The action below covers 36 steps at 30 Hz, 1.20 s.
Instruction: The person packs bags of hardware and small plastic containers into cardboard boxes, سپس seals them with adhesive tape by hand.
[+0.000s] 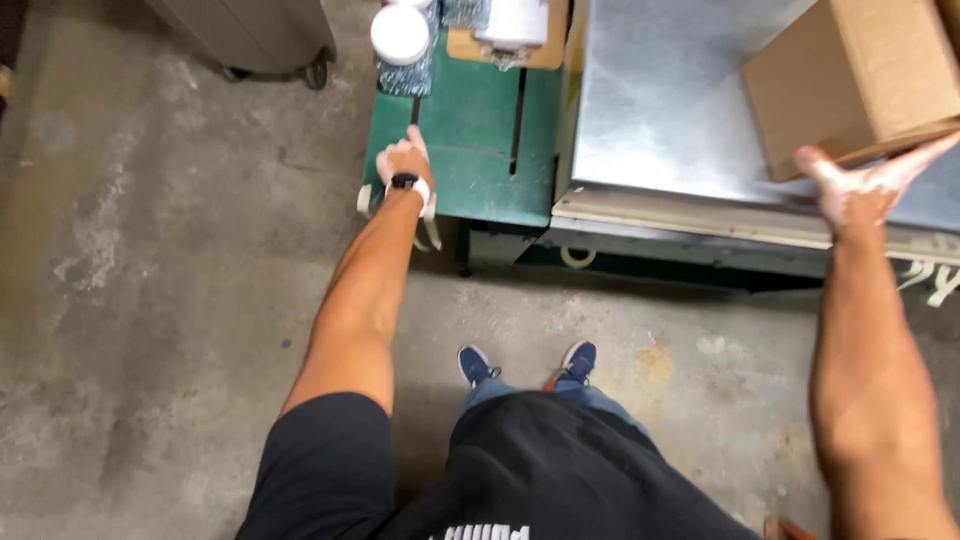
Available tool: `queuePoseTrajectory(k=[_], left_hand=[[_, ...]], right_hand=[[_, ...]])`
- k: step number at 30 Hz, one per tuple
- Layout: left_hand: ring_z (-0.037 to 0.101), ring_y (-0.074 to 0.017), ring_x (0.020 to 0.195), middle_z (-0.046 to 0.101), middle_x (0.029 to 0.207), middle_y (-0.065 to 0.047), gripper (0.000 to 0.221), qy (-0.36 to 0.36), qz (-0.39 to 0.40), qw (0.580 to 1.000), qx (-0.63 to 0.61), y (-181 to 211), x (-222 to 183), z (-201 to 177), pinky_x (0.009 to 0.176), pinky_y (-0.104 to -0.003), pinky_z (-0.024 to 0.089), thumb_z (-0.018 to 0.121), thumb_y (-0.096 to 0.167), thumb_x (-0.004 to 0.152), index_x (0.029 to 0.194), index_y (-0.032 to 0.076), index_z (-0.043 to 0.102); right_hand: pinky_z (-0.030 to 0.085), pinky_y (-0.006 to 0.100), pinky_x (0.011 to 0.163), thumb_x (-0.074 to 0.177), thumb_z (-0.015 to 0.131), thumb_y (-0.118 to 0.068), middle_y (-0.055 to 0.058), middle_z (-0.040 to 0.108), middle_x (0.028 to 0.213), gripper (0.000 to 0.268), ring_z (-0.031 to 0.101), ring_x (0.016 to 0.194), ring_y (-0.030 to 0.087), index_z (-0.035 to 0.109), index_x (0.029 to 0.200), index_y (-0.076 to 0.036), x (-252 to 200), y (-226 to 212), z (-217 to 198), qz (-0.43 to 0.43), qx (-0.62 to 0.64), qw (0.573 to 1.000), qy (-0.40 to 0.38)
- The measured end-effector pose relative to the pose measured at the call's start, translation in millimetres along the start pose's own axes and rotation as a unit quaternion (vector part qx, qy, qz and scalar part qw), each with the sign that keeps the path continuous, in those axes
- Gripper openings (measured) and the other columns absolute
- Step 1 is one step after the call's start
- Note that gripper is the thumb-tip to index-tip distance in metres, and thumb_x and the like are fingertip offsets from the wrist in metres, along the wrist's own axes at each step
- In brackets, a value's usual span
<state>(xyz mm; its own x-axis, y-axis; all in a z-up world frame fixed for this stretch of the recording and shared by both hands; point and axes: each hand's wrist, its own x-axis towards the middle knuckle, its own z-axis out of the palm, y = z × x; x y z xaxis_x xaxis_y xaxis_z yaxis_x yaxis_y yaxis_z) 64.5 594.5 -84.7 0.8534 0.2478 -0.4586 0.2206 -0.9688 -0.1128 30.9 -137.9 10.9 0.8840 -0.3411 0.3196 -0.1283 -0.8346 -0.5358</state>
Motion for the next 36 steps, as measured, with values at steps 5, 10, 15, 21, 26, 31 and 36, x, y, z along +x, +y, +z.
queuePoseTrajectory(k=[5,10,15,21,26,31,36], left_hand=[[0.079,-0.0395,0.109,0.080,0.120,-0.016,0.090,0.181,0.019,0.976,-0.121,47.7,-57.2,-48.6,0.084,-0.052,0.063,0.095,0.043,0.091,0.157,0.012,0.042],[0.073,-0.0524,0.106,0.078,0.115,-0.022,0.064,0.312,0.077,0.899,-0.299,146.9,-122.4,-141.0,0.085,-0.065,0.054,0.079,0.063,0.097,0.137,0.023,0.048],[0.075,-0.0268,0.085,0.061,0.070,0.011,0.048,0.365,0.173,0.810,-0.425,282.5,-203.2,-225.6,0.082,-0.049,0.055,0.075,0.072,0.095,0.112,0.028,0.064],[0.045,-0.0274,0.165,0.050,0.176,-0.011,0.078,0.149,0.386,0.753,-0.511,379.3,-157.7,-236.3,0.137,-0.041,0.033,0.076,0.024,0.097,0.169,0.015,0.045],[0.076,-0.0072,0.109,0.083,0.112,0.004,0.016,0.080,0.410,0.701,-0.578,411.1,-162.7,-272.9,0.101,-0.024,0.060,0.084,0.028,0.099,0.111,0.018,0.082],[0.054,-0.0208,0.118,0.062,0.125,-0.004,0.067,0.136,0.181,0.825,-0.518,453.8,-101.9,-265.4,0.096,-0.037,0.041,0.066,0.073,0.096,0.122,0.012,0.060],[0.064,-0.0421,0.132,0.064,0.148,-0.011,0.060,0.231,0.091,0.885,-0.393,465.5,-149.7,-290.4,0.109,-0.060,0.051,0.087,0.037,0.097,0.141,0.029,0.048]], right_hand=[[0.005,0.048,0.157,0.097,0.127,-0.039,0.032,-0.005,0.192,0.169,0.003,0.188,0.041,-0.018,0.175,-0.001,1.2,-19.7,-8.7,-0.074,0.069,0.995,0.005],[0.019,0.050,0.147,0.082,0.104,-0.016,0.030,0.014,0.184,0.142,0.022,0.174,0.038,-0.006,0.170,-0.005,4.7,-71.4,-50.6,-0.131,0.230,0.959,-0.097],[0.036,0.039,0.131,0.067,0.098,-0.018,0.019,0.037,0.177,0.135,0.041,0.158,0.023,0.005,0.165,-0.009,49.7,-62.5,-104.8,-0.004,0.230,0.925,-0.302],[0.059,0.052,0.104,0.074,0.094,-0.051,0.024,0.054,0.162,0.123,0.059,0.143,0.037,0.042,0.172,0.000,103.4,-34.5,-147.8,-0.292,0.133,0.908,-0.270],[0.055,0.046,0.092,0.103,0.080,-0.005,0.013,0.076,0.097,0.011,0.071,0.090,0.031,0.073,0.094,-0.004,78.7,-107.7,-192.7,-0.534,0.227,0.810,-0.085],[0.052,0.040,0.079,0.108,0.075,-0.037,0.009,0.083,0.102,0.034,0.072,0.086,0.022,0.077,0.090,-0.007,33.5,-95.0,-171.0,-0.567,0.186,0.795,-0.109],[0.054,0.051,0.088,0.100,0.084,-0.049,0.016,0.071,0.153,0.089,0.065,0.117,0.036,0.046,0.167,-0.005,47.9,-115.7,-174.7,-0.545,-0.037,0.827,-0.132]])
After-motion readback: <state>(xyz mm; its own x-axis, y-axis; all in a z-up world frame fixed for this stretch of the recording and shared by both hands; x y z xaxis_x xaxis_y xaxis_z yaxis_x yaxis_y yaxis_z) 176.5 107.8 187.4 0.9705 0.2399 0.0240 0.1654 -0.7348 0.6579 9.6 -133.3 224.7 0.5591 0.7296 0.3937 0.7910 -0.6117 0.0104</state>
